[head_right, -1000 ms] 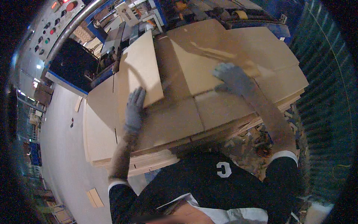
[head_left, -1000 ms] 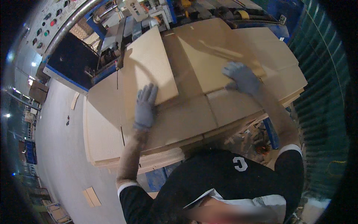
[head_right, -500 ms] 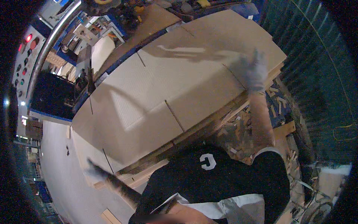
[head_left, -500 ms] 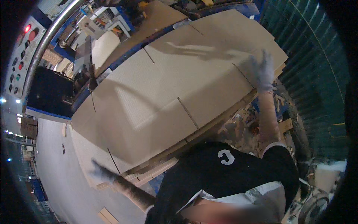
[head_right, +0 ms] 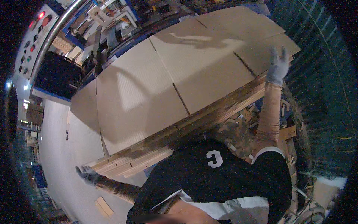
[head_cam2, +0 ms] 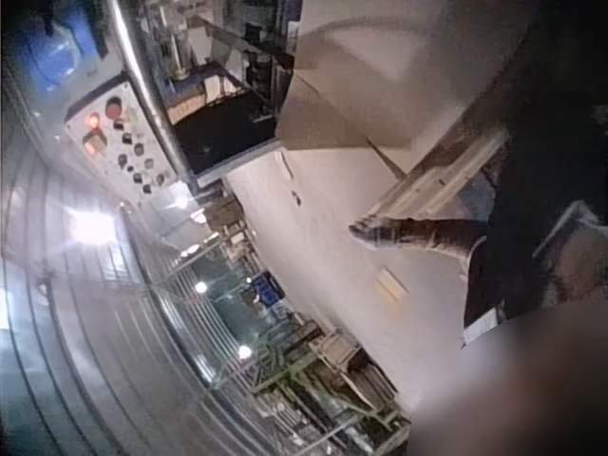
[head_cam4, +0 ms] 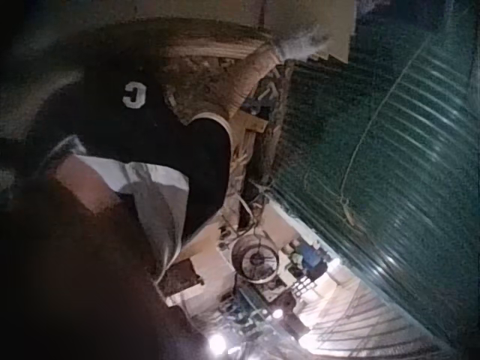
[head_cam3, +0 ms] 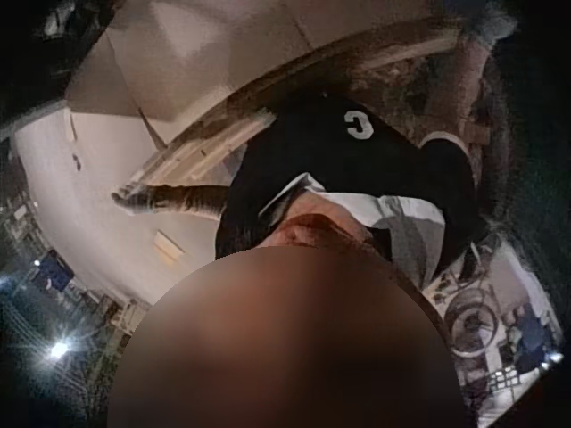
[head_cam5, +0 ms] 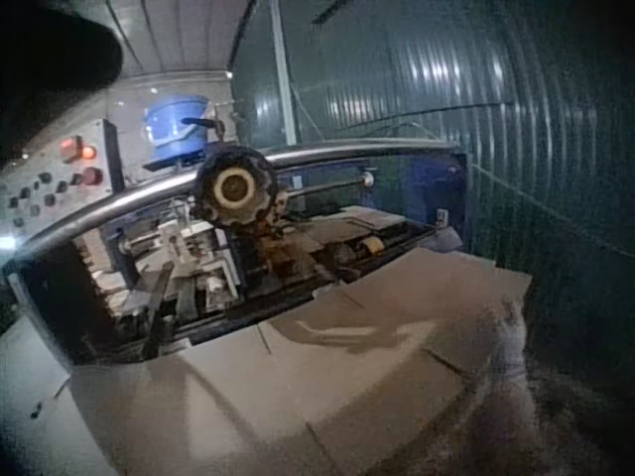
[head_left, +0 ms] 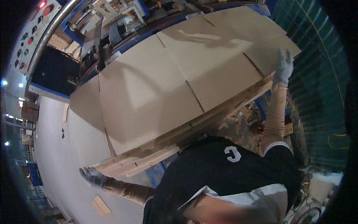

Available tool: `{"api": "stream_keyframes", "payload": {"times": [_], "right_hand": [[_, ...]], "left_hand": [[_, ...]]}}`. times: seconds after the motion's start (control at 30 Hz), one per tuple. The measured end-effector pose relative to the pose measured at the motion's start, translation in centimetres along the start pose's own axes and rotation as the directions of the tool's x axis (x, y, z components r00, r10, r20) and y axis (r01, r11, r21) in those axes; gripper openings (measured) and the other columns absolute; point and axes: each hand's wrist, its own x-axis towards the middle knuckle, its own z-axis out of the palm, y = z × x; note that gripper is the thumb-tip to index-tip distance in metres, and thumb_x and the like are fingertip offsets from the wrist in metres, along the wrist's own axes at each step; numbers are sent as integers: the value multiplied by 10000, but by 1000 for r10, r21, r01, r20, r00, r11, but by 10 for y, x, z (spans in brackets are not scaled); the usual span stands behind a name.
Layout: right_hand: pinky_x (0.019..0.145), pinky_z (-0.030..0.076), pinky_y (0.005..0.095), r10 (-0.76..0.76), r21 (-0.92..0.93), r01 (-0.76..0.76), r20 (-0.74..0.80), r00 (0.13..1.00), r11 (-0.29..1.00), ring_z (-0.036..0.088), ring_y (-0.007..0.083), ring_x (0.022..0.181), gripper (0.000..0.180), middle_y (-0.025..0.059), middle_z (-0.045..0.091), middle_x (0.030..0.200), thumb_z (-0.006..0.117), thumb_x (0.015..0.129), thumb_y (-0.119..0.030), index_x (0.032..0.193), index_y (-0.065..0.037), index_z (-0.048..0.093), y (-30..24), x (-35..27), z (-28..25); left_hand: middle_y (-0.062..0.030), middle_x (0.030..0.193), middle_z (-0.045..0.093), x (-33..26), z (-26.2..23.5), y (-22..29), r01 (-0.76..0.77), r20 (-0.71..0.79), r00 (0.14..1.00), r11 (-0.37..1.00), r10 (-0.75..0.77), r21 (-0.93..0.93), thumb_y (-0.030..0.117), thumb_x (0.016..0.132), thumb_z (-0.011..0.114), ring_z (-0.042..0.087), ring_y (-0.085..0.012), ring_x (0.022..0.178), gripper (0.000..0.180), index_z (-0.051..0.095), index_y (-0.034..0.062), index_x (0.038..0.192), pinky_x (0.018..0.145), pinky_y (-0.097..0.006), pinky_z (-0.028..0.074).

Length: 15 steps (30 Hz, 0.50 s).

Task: The person repeatedly picks up flat cardboard sheets and stacks them on a blue pallet in a factory setting. The person handles the sheets one at a time, aligning them into a growing pile.

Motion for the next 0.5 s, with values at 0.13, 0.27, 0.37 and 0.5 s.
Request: {"api": "stream_keyframes", "payload": {"times": [0.13, 0.27, 0.37, 0.5], "right_hand": [[875, 488, 362, 66, 368, 31, -249, 966, 929, 581, 273, 1045, 396, 189, 603, 1125, 634, 851, -106, 1206, 27, 520, -10, 28, -7], [911, 477, 373, 399, 631, -413, 174, 900, 657, 586, 288, 1031, 250, 148, 621, 1125, 611, 842, -47, 1081, 23, 584, -6, 73, -18], [972, 404, 338, 31, 180, -94, 325, 945, 979, 544, 241, 1111, 314, 113, 595, 1206, 518, 913, -119, 1203, -3, 557, -34, 71, -23], [883, 453, 338, -185, -452, 330, 336, 924, 829, 581, 256, 1026, 300, 128, 605, 1169, 497, 919, -145, 1165, 1, 589, -107, -16, -42]], "left_hand": [[-229, 1352, 442, 41, 11, -6, -125, 385, 916, 992, 113, 8, 301, 948, 491, 450, -338, 1227, 534, 421, -79, 1317, 1064, -446, 341], [-147, 1147, 587, 61, 28, -18, 153, 431, 889, 987, -158, 45, 183, 894, 604, 586, -276, 1029, 367, 562, -36, 1186, 894, -397, 498], [-119, 1065, 610, 32, 25, -18, -374, 618, 776, 883, 129, 285, 96, 868, 612, 591, -235, 998, 279, 601, -36, 1113, 843, -366, 512], [-104, 1066, 617, -53, 14, -13, -194, 633, 774, 947, -13, 256, 24, 852, 607, 584, -209, 980, 264, 604, -42, 1108, 829, -349, 506]]}}
